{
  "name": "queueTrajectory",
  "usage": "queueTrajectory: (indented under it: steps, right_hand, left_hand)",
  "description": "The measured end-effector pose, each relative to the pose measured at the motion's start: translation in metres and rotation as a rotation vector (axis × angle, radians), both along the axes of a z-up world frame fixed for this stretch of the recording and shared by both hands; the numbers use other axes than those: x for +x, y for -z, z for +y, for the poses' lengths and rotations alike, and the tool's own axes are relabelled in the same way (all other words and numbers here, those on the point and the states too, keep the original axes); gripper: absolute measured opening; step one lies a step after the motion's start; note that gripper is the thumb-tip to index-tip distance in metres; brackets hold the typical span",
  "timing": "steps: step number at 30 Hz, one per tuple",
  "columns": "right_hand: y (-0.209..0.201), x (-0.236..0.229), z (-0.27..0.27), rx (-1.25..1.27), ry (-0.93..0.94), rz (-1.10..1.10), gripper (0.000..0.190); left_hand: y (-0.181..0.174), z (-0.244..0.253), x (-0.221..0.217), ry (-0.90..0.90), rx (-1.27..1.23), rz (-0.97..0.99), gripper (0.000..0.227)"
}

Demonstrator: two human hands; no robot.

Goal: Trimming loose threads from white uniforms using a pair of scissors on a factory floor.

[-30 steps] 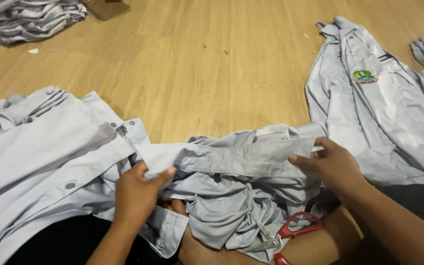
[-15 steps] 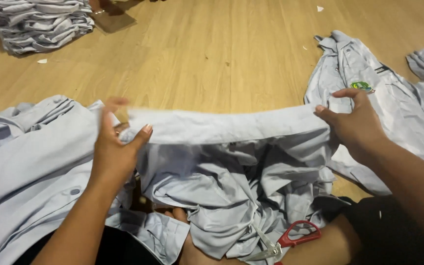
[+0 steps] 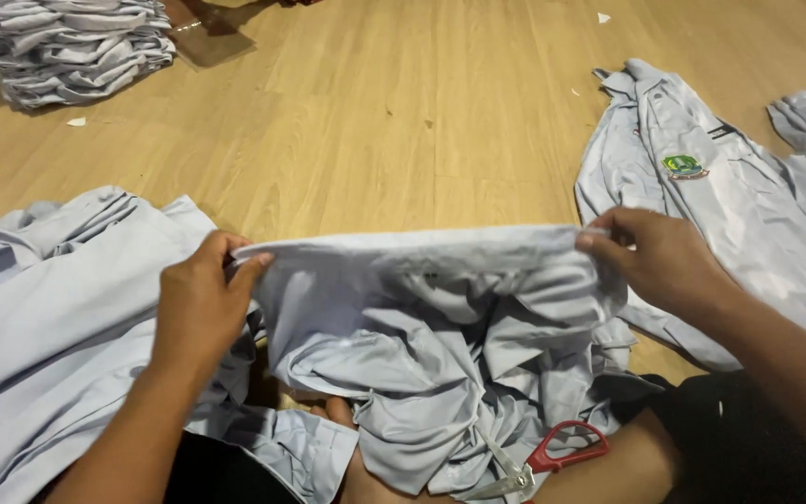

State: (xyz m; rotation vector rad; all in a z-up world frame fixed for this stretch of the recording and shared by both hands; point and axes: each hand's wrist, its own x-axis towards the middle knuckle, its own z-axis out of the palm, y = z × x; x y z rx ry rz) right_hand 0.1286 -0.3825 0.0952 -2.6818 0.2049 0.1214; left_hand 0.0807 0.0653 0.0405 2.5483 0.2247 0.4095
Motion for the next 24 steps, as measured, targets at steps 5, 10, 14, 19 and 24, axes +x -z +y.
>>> queueTrajectory:
  steps: [5,10,14,19,24]
  right_hand:
    - [0.003,0.019,0.011,-0.085,-0.018,-0.091,0.039]
    - [-0.028,0.031,0.036,-0.038,0.031,-0.226,0.046]
    - [-0.023,0.025,0.044,0.033,0.154,-0.389,0.040]
    - [0.028,-0.027,0.052,0.147,0.129,-0.239,0.050]
    - [0.069,-0.068,0.065,0.041,-0.138,-0.041,0.017]
  left_hand:
    - [-0.018,-0.010,0.009,-0.157,0.041,0.110,0.046]
    - [-0.069,-0.006,0.044,-0.235,0.302,-0.141,0.037]
    - [-0.067,-0.031,0.058,-0.289,0.653,-0.344,0.040]
    - [-0.001,-0.095,0.002,0.018,0.422,0.064,0.048]
    - [0.059,-0.137,-0.048,0.155,0.114,0.160,0.024]
